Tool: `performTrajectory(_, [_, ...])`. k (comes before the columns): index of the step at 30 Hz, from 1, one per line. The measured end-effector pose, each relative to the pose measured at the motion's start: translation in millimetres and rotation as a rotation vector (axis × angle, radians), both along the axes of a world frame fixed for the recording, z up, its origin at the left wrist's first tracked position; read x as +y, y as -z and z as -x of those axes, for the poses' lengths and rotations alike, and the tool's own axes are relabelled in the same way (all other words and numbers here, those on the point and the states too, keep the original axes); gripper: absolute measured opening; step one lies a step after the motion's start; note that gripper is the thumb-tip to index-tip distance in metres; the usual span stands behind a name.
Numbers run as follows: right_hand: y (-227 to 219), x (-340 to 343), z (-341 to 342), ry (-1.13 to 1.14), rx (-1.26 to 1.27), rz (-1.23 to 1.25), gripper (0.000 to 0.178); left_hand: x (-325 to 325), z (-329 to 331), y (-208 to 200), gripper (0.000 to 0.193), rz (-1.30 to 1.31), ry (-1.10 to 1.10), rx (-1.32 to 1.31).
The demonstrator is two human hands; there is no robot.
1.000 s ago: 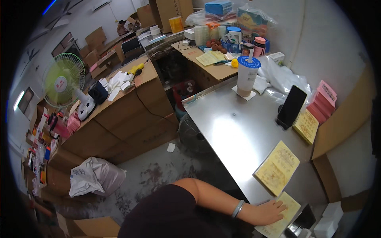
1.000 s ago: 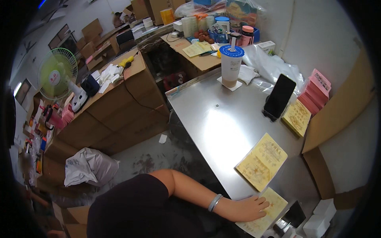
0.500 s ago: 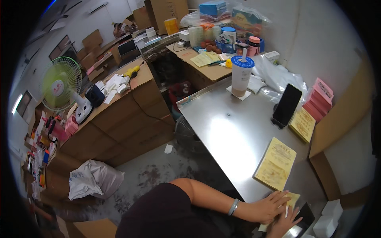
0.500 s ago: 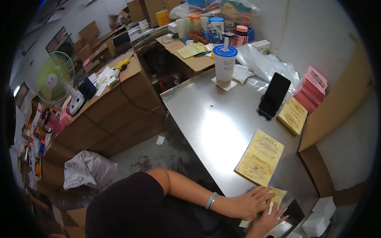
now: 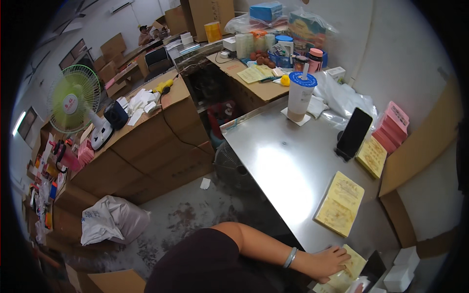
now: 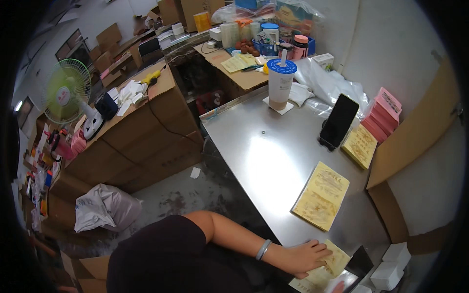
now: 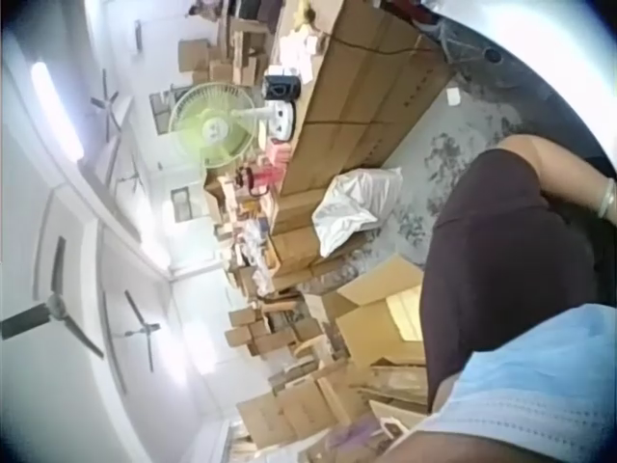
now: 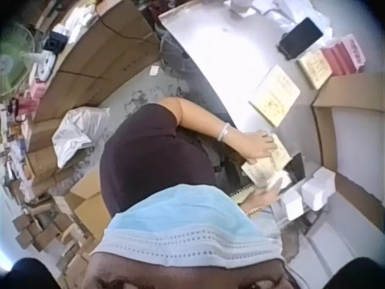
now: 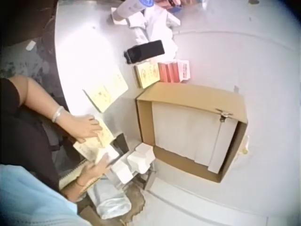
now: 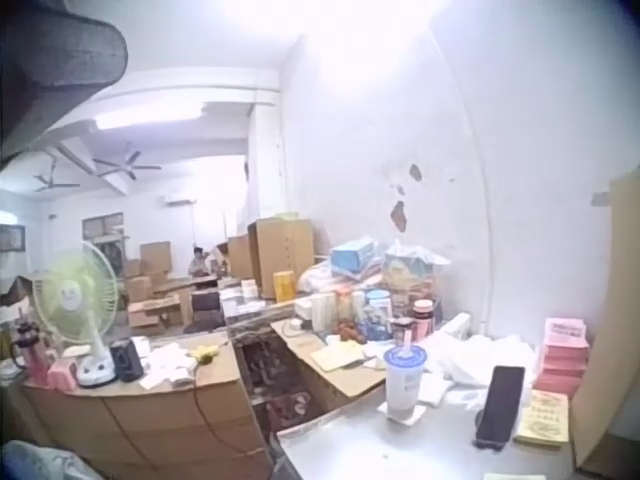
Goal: The person is sorting and counting stacks of yellow and white papers on a metal workbench.
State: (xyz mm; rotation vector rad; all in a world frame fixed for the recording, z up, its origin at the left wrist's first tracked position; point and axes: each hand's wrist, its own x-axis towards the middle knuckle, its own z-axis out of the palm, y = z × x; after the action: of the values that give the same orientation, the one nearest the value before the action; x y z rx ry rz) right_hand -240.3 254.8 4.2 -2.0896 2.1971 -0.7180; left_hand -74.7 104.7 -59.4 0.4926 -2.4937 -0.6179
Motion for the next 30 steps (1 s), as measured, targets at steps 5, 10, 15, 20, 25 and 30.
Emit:
performTrajectory(5, [24.2,-29.8,-31.4,-0.17,0.39,0.025,0.044,-12.9,-12.7,-10.5,0.056,0.038,0.002,-0.02])
performTrajectory(10, [21.6,-79.8,-9.4,0.044,0.073,-0.414,0.044,-2.5,-5.1,-12.0,0.043,0.048,-0.094,0.061])
performTrajectory(15, [4.8,-19.6,72.1,0.301,0.263,0.472,0.038,12.7,3.0,6.4,0.035,0.177,-0.194,0.053])
performTrajectory(20, [-3.5,-24.7,63.8,0.524,1.166,0.142,0.049,-13.5,24.2,7.3,0.048,0.134,-0.025,-0.239])
performTrajectory(25, [5.0,-25.2,80.7,0.682,0.584,0.393,0.038,-24.2,43.1,-12.7,0.068,0.399,0.119,-0.049])
performTrajectory(30, [16.9,-21.5,128.5,0.683,0.533,0.338,0.03,-17.2,22.8,-29.8,0.047,0.053,0.042,-0.347])
